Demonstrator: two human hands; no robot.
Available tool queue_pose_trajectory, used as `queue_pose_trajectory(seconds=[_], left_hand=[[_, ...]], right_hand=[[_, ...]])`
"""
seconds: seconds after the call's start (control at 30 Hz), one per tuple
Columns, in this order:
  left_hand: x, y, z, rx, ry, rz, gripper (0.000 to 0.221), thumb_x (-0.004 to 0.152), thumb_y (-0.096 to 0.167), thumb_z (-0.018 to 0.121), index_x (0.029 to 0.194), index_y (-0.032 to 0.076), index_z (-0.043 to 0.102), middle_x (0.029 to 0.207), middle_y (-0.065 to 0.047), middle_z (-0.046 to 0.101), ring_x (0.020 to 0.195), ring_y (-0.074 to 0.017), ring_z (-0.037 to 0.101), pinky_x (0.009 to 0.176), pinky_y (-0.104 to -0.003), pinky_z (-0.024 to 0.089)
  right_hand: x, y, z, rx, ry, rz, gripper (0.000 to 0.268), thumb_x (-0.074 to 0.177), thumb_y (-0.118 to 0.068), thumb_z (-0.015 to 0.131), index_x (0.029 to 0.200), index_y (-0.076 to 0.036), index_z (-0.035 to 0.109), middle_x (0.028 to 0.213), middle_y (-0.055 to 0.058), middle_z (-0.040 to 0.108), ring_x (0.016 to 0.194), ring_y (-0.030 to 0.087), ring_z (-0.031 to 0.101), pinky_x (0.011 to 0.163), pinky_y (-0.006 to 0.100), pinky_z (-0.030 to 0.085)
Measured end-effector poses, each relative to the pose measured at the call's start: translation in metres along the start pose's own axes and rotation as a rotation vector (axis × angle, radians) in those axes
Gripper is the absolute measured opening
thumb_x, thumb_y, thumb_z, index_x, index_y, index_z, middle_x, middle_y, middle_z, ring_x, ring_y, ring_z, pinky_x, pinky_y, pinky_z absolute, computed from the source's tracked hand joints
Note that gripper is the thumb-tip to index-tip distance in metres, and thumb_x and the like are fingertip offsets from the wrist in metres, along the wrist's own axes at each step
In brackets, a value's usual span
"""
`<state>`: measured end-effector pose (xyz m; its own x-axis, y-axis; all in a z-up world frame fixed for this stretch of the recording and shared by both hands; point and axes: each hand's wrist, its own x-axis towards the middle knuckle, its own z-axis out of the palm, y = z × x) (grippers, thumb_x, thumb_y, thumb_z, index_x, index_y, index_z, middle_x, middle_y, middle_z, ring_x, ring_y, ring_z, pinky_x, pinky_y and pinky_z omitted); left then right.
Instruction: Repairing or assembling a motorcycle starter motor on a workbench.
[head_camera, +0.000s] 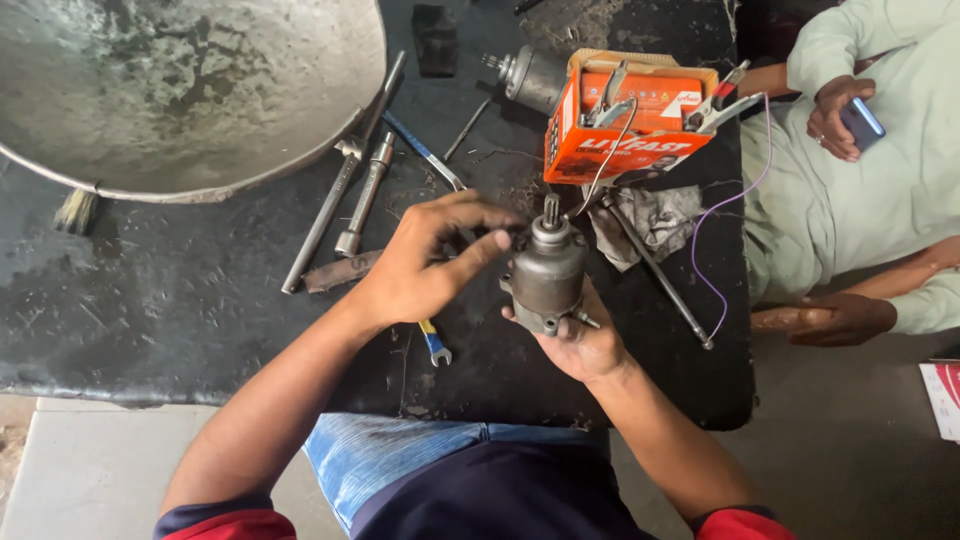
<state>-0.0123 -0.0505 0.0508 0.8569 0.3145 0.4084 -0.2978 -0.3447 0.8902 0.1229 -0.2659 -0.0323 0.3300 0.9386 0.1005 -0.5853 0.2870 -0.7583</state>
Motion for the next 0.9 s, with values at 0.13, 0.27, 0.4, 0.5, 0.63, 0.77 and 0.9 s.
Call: queue_pose_trajectory(seconds=[0.13, 0.27, 0.4, 0.5, 0.63, 0.77, 0.9], left_hand=[[0.002, -0.001, 0.001, 0.064, -0.017, 0.012, 0.022, 0.095, 0.016, 0.07, 0.112, 0.003, 0.075, 0.101, -0.01, 0.074, 0.088, -0.0153, 0.072, 0.076, -0.031, 0.056], [0.002, -0.003, 0.004, 0.007, 0.011, -0.224, 0.021, 0.093, 0.02, 0.077, 0.1, 0.0, 0.072, 0.093, -0.01, 0.075, 0.083, -0.0138, 0.071, 0.074, -0.029, 0.057], [0.0, -0.013, 0.008, -0.218, 0.055, -0.101, 0.025, 0.097, 0.016, 0.073, 0.116, 0.001, 0.065, 0.104, -0.006, 0.074, 0.092, -0.0096, 0.07, 0.083, -0.027, 0.058], [0.001, -0.008, 0.008, -0.179, 0.062, -0.071, 0.031, 0.092, 0.012, 0.076, 0.119, 0.002, 0.066, 0.107, -0.005, 0.077, 0.095, -0.01, 0.072, 0.081, -0.027, 0.057], [0.001, -0.006, 0.009, -0.074, 0.108, -0.263, 0.037, 0.084, 0.01, 0.084, 0.116, -0.001, 0.068, 0.099, -0.013, 0.074, 0.085, -0.0161, 0.071, 0.075, -0.03, 0.056], [-0.003, -0.017, 0.006, -0.158, 0.094, -0.116, 0.039, 0.09, 0.005, 0.078, 0.125, -0.002, 0.063, 0.105, -0.01, 0.074, 0.094, -0.0151, 0.071, 0.086, -0.028, 0.057], [-0.005, -0.024, 0.008, -0.197, 0.132, -0.13, 0.038, 0.092, 0.004, 0.069, 0.129, -0.001, 0.063, 0.106, -0.008, 0.078, 0.097, -0.0146, 0.073, 0.088, -0.029, 0.058]], right_hand=[[0.0, -0.001, -0.003, -0.021, 0.012, 0.006, 0.087, 0.082, -0.018, 0.09, 0.153, -0.004, 0.042, 0.146, 0.013, 0.057, 0.135, 0.028, 0.057, 0.112, 0.049, 0.05], [0.001, -0.001, -0.001, -0.093, 0.016, -0.004, 0.087, 0.082, -0.018, 0.091, 0.153, -0.004, 0.043, 0.144, 0.012, 0.058, 0.135, 0.028, 0.057, 0.112, 0.049, 0.05], [0.003, -0.001, -0.003, -0.113, 0.031, -0.026, 0.086, 0.082, -0.018, 0.091, 0.152, -0.001, 0.045, 0.143, 0.013, 0.06, 0.135, 0.029, 0.058, 0.113, 0.05, 0.051], [0.002, -0.002, -0.002, -0.122, 0.025, -0.039, 0.087, 0.081, -0.017, 0.091, 0.152, -0.002, 0.043, 0.143, 0.013, 0.06, 0.135, 0.029, 0.058, 0.113, 0.051, 0.051], [0.001, -0.001, 0.001, -0.155, 0.024, -0.038, 0.089, 0.081, -0.017, 0.091, 0.154, -0.003, 0.041, 0.144, 0.013, 0.058, 0.135, 0.029, 0.058, 0.112, 0.051, 0.051], [0.002, -0.003, 0.004, -0.181, 0.017, -0.045, 0.091, 0.081, -0.017, 0.091, 0.155, -0.004, 0.038, 0.146, 0.014, 0.056, 0.135, 0.029, 0.058, 0.112, 0.051, 0.051], [0.0, -0.001, -0.002, -0.169, 0.021, -0.054, 0.091, 0.081, -0.018, 0.091, 0.155, -0.004, 0.039, 0.148, 0.014, 0.056, 0.136, 0.029, 0.057, 0.114, 0.052, 0.05]])
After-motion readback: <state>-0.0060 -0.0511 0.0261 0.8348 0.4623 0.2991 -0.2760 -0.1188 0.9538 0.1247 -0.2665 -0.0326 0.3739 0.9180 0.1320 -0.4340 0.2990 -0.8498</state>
